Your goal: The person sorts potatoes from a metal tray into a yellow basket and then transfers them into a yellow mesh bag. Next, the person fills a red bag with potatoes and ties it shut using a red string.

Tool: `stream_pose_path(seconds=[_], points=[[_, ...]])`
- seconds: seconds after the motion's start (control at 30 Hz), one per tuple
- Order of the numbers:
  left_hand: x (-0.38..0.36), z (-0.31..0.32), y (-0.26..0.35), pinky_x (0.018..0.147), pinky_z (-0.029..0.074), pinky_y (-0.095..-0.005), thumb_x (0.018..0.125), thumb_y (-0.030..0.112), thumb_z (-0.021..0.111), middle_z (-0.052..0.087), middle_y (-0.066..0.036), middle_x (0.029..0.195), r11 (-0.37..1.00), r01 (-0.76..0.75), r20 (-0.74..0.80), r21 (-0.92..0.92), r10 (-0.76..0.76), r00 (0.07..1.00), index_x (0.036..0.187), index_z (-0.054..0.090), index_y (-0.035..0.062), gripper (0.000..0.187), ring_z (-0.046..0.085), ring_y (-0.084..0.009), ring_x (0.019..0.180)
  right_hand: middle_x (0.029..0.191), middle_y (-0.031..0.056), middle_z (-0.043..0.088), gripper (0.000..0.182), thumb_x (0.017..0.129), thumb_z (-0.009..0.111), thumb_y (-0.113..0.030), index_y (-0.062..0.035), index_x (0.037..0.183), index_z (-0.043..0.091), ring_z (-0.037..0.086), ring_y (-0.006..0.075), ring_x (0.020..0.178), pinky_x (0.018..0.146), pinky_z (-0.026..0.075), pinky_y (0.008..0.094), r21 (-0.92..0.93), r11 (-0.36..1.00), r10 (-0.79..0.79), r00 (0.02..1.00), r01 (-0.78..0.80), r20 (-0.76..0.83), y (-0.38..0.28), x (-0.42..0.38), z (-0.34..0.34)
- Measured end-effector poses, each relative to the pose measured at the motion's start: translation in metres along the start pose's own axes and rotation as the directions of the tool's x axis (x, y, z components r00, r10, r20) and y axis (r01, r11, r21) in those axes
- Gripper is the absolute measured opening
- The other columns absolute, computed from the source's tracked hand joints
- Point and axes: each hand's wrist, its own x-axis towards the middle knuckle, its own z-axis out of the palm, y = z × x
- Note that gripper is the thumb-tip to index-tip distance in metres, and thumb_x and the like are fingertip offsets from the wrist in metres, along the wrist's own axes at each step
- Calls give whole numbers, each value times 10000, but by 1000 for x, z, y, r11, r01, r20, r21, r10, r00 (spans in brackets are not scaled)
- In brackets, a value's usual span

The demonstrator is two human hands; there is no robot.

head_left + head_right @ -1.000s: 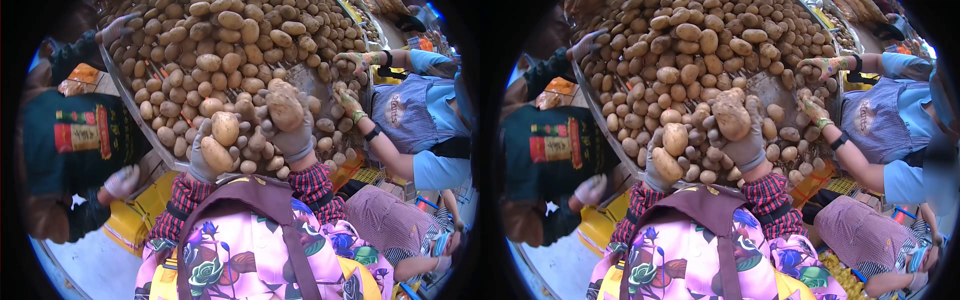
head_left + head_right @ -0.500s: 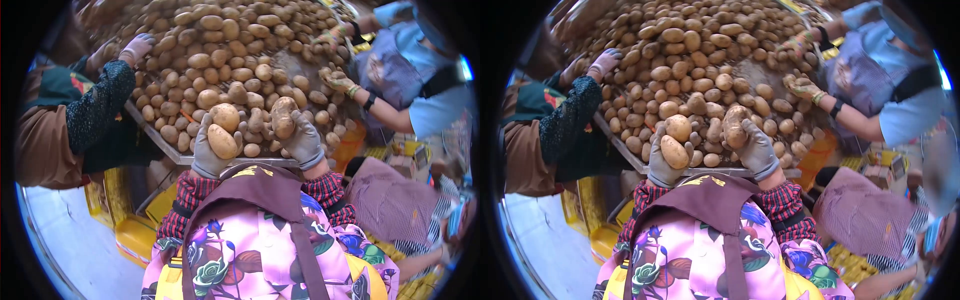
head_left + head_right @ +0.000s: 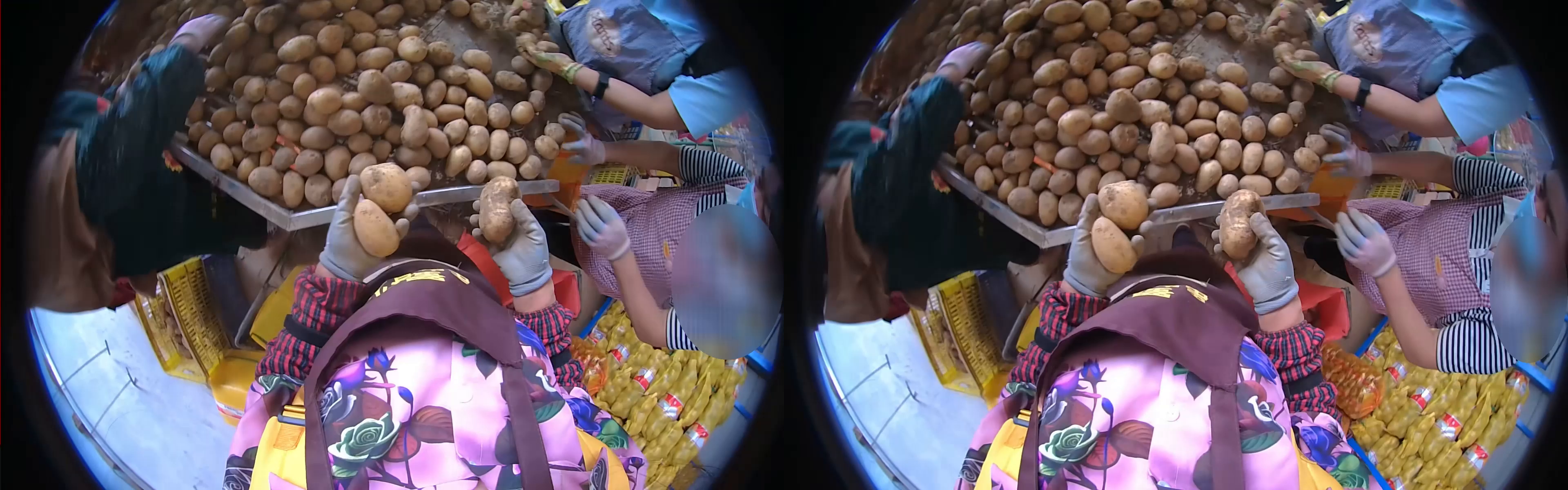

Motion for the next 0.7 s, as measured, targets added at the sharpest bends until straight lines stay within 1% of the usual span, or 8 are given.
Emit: stream_pose_path(seconds=[0.2, 0.27, 0.33, 0.43, 0.5, 0.6, 0.63, 0.7], points=[[-112, -51, 36, 689, 575, -354, 915, 506, 582, 611, -184, 1156, 955, -264, -250, 135, 291, 924, 1280, 528, 78, 565, 650, -282, 851, 1177, 209, 618, 430, 1001, 501, -314, -27, 1322, 488, 664, 321, 954, 809, 572, 442, -80, 990, 126, 973, -113, 192, 18, 30, -5], [-174, -119, 46, 747, 564, -360, 945, 486, 552, 622, -135, 1142, 766, -462, -372, 447, 628, 683, 1272, 536, 94, 511, 645, -232, 897, 1183, 204, 618, 414, 1007, 488, -302, -29, 1319, 491, 664, 320, 955, 804, 570, 439, -104, 984, 166, 965, -147, 203, 20, 40, 5], [-249, -198, 49, 860, 534, -382, 966, 477, 531, 596, -86, 1229, 600, -409, -230, 688, 714, 661, 1275, 534, 99, 488, 604, -210, 1061, 1195, 185, 621, 389, 1019, 459, -282, -34, 1316, 494, 666, 313, 953, 803, 561, 429, -147, 970, 225, 945, -194, 236, 22, 50, 12], [-280, -213, 29, 928, 484, -348, 978, 457, 521, 558, -83, 1287, 698, -477, -590, 533, 711, 382, 1317, 512, 80, 507, 547, -199, 1149, 1211, 168, 617, 380, 1017, 468, -271, -35, 1313, 496, 660, 305, 974, 822, 557, 435, -269, 947, 234, 950, -175, 206, 27, 69, 25], [-307, -286, 30, 913, 471, -306, 993, 404, 507, 534, -100, 1308, 593, -143, -573, 793, 804, 156, 1367, 480, 61, 507, 541, -193, 1138, 1241, 136, 608, 378, 1008, 485, -233, -37, 1331, 494, 634, 271, 1056, 889, 539, 408, -288, 941, 247, 939, -175, 238, 29, 64, 44], [-232, -176, 25, 909, 476, -312, 983, 289, 517, 537, -122, 1289, -256, 389, 59, 885, 890, 452, 1388, 446, 12, 495, 563, -201, 1098, 1217, 74, 591, 434, 948, 591, -203, -25, 1334, 505, 587, 147, 1089, 956, 471, 268, -558, 830, 188, 938, 6, 290, 21, 53, 77], [-185, -137, 24, 1032, 420, -325, 931, 115, 491, 457, -163, 1382, -22, -3, 20, 1000, 841, 540, 1360, 492, 49, 434, 502, -296, 1236, 1217, 74, 591, 434, 948, 591, -203, -25, 1334, 505, 587, 147, 1089, 956, 471, 268, -570, 822, 200, 932, 9, 303, 21, 59, 84], [-106, -37, 5, 977, 458, -323, 977, 207, 504, 480, -120, 1347, -347, -166, 356, 923, 603, 714, 1409, 441, 114, 446, 483, -222, 1265, 1191, 84, 593, 500, 888, 669, -192, -16, 1326, 505, 579, 139, 1084, 929, 476, 263, -849, 440, 168, 901, 294, 400, 18, 57, 96]])
